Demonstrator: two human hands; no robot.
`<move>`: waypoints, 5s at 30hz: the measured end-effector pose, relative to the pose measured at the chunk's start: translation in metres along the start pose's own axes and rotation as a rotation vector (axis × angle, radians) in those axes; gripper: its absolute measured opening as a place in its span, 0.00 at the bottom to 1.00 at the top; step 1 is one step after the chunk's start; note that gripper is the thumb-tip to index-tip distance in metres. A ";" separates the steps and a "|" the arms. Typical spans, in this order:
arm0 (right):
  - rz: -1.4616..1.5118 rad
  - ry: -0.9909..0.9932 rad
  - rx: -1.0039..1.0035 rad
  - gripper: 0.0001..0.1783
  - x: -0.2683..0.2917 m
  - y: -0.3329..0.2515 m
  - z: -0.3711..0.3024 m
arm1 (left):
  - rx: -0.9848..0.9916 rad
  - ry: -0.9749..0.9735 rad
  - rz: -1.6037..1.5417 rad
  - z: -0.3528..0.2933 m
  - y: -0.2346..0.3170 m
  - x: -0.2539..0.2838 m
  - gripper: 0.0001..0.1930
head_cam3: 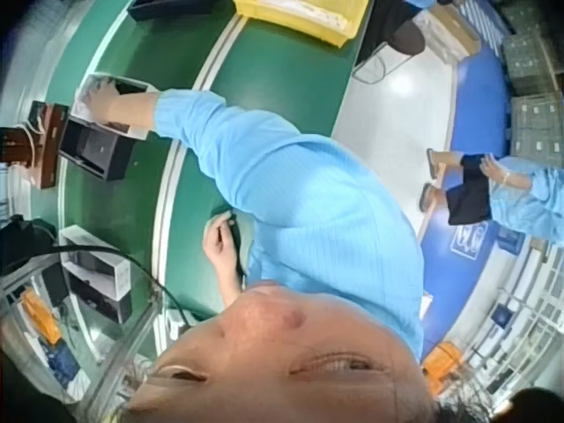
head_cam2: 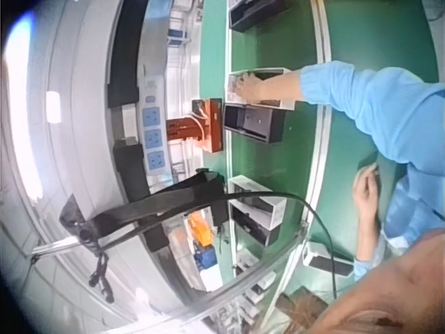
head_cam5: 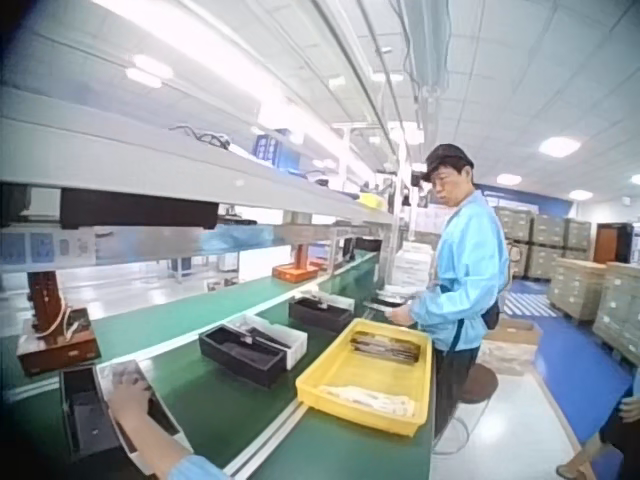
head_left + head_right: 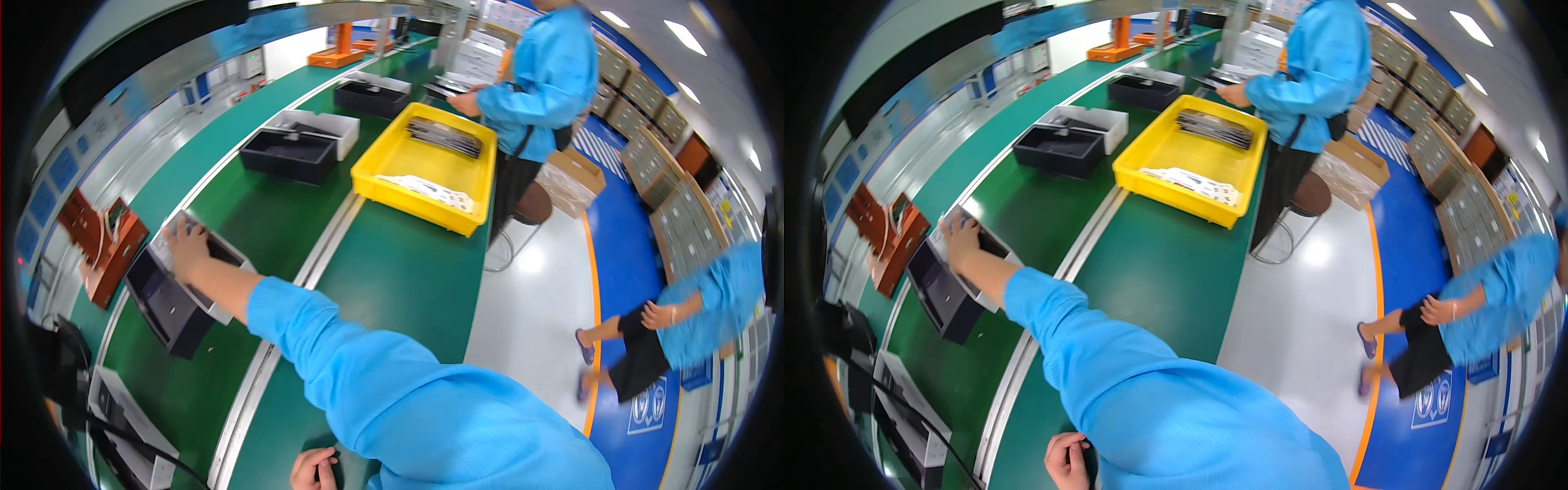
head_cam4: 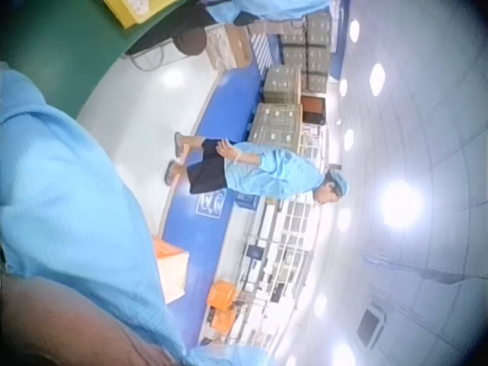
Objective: Packing electronic devices and components into boxes on a conveyor belt production line.
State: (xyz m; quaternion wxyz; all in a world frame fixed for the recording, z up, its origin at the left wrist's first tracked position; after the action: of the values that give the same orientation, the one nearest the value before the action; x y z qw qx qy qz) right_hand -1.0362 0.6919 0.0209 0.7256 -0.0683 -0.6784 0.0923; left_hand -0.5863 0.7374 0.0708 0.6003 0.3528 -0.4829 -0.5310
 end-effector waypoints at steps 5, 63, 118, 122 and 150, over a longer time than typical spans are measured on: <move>0.048 0.028 0.077 0.54 0.018 -0.020 -0.012 | -0.092 -0.081 0.082 0.001 -0.082 0.019 0.12; -0.048 0.177 0.193 0.49 -0.084 -0.024 0.084 | -0.470 0.015 -0.009 0.020 -0.067 0.002 0.08; 0.827 0.118 0.825 0.30 0.064 0.054 -0.246 | -0.312 -0.094 -0.049 0.008 -0.058 -0.005 0.09; 0.892 0.090 0.837 0.28 0.045 0.057 -0.247 | -0.211 -0.122 -0.126 0.006 -0.035 0.000 0.12; 0.986 0.109 0.793 0.36 0.078 0.093 -0.233 | -0.271 0.013 0.011 0.037 -0.022 -0.044 0.11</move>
State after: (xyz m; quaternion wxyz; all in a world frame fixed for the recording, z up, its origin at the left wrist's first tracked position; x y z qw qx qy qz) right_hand -0.8033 0.8061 0.0600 0.6014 -0.1034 -0.4437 0.6563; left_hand -0.6264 0.7793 0.0518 0.6485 0.2693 -0.4047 -0.5859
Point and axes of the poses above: each hand's wrist, its own z-axis towards the middle knuckle, its own x-axis out of the back of the hand, y = z × x, the point moved 7 cm from there along z, towards the middle knuckle, and after that the axes turned 14 degrees about -x, right-handed, at the moved point
